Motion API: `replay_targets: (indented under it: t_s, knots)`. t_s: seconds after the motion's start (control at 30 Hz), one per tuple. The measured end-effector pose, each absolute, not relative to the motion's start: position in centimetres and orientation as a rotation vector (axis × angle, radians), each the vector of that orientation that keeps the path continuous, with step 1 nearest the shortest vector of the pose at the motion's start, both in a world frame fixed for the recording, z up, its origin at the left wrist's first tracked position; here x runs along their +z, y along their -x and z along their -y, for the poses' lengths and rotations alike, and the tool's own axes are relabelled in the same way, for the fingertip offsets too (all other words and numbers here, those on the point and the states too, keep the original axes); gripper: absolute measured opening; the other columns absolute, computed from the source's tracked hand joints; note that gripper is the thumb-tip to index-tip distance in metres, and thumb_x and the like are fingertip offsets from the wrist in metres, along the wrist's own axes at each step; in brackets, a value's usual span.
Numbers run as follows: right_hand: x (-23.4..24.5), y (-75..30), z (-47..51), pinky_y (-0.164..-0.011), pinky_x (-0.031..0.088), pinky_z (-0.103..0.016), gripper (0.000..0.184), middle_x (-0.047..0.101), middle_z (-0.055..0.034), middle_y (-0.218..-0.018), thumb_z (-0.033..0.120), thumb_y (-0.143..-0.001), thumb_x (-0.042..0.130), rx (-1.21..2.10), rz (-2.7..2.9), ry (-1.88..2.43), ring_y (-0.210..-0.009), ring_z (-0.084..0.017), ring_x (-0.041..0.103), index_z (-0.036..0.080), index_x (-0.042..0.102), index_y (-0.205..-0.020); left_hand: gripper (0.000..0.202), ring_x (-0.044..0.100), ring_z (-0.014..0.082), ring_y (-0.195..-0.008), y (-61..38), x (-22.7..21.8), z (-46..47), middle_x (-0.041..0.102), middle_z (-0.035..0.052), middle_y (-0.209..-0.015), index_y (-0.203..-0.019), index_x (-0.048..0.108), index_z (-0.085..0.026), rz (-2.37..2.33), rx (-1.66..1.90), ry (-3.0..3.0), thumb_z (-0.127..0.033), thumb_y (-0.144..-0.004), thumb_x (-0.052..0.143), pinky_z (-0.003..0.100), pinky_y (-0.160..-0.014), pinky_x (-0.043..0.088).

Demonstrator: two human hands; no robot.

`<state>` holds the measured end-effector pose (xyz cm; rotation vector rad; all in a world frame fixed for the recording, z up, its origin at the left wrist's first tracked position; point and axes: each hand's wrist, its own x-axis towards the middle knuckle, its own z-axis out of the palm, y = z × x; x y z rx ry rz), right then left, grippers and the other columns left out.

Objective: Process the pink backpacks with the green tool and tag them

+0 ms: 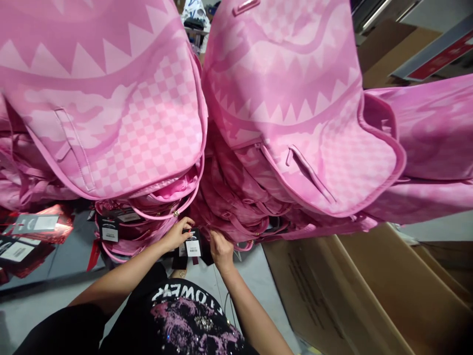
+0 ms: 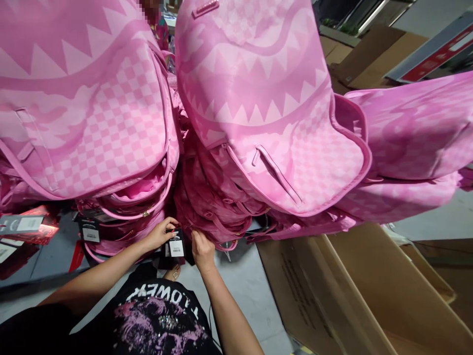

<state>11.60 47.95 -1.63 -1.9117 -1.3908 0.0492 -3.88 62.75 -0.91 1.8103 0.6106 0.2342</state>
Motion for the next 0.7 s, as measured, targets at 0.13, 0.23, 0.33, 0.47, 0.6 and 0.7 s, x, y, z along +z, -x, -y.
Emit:
replay_targets:
  t_s: [0.13, 0.23, 0.33, 0.47, 0.6, 0.7]
  knots:
    - [-1.0, -11.5, -48.2, -0.084, 0.055, -0.03, 0.033, 0.07, -0.0115, -0.109, 0.026, -0.097, 0.039, 0.153, 1.54, 1.811, -0.098, -0.019, 0.068, 0.019, 0.072, -0.099, 0.015, 0.062, 0.0154, -0.086, 3.5, -1.3, -61.8, 0.065, 0.0047, -0.093, -0.1, 0.059, -0.016, -0.657, 0.418, -1.909, -0.018, -0.087, 0.052, 0.029, -0.081, 0.05]
    - [-0.9, -11.7, -48.4, -0.078, 0.056, -0.029, 0.033, 0.071, -0.0098, -0.096, 0.024, -0.096, 0.04, 0.207, 1.59, 1.796, -0.086, -0.018, 0.068, 0.021, 0.073, -0.1, 0.014, 0.062, 0.0152, -0.09, 3.2, -1.2, -61.7, 0.066, 0.005, -0.093, -0.095, 0.065, -0.017, -0.505, 0.459, -2.028, -0.018, -0.088, 0.053, 0.029, -0.086, 0.049]
    - [-1.3, -12.0, -48.4, -0.074, 0.056, -0.03, 0.037, 0.07, -0.0109, -0.09, 0.019, -0.094, 0.037, 0.218, 1.575, 1.816, -0.08, -0.019, 0.067, 0.019, 0.072, -0.107, 0.017, 0.062, 0.0142, -0.091, 2.9, -1.1, -61.9, 0.066, 0.0056, -0.094, -0.099, 0.068, -0.018, -0.356, 0.463, -2.142, -0.018, -0.089, 0.055, 0.026, -0.085, 0.049]
    - [-2.0, -12.3, -48.0, -0.08, 0.055, -0.033, 0.046, 0.068, -0.0122, -0.1, 0.008, -0.086, 0.036, 0.241, 1.518, 1.837, -0.09, -0.021, 0.066, 0.019, 0.069, -0.116, 0.023, 0.06, 0.0169, -0.095, 2.3, -0.6, -62.1, 0.064, 0.0102, -0.105, -0.102, 0.07, -0.018, -0.348, 0.495, -2.275, -0.021, -0.094, 0.049, 0.031, -0.085, 0.048]
    - [-2.2, -12.1, -47.8, -0.085, 0.053, -0.036, 0.051, 0.067, -0.0104, -0.106, 0.007, -0.081, 0.036, 0.303, 1.435, 1.837, -0.096, -0.021, 0.064, 0.02, 0.067, -0.12, 0.026, 0.052, 0.0235, -0.115, 1.7, 0.3, -62.2, 0.063, 0.0114, -0.12, -0.103, 0.07, -0.021, -0.363, 0.506, -2.37, -0.016, -0.094, 0.046, 0.049, -0.105, 0.033]
    - [-2.1, -11.7, -47.8, -0.084, 0.053, -0.036, 0.042, 0.069, -0.0109, -0.106, 0.015, -0.087, 0.039, 0.336, 1.322, 1.843, -0.092, -0.021, 0.066, 0.018, 0.066, -0.119, 0.028, 0.052, 0.0238, -0.116, 1.4, 0.9, -62.3, 0.064, 0.0112, -0.121, -0.107, 0.069, -0.021, -0.349, 0.469, -2.386, -0.018, -0.096, 0.044, 0.049, -0.106, 0.031]
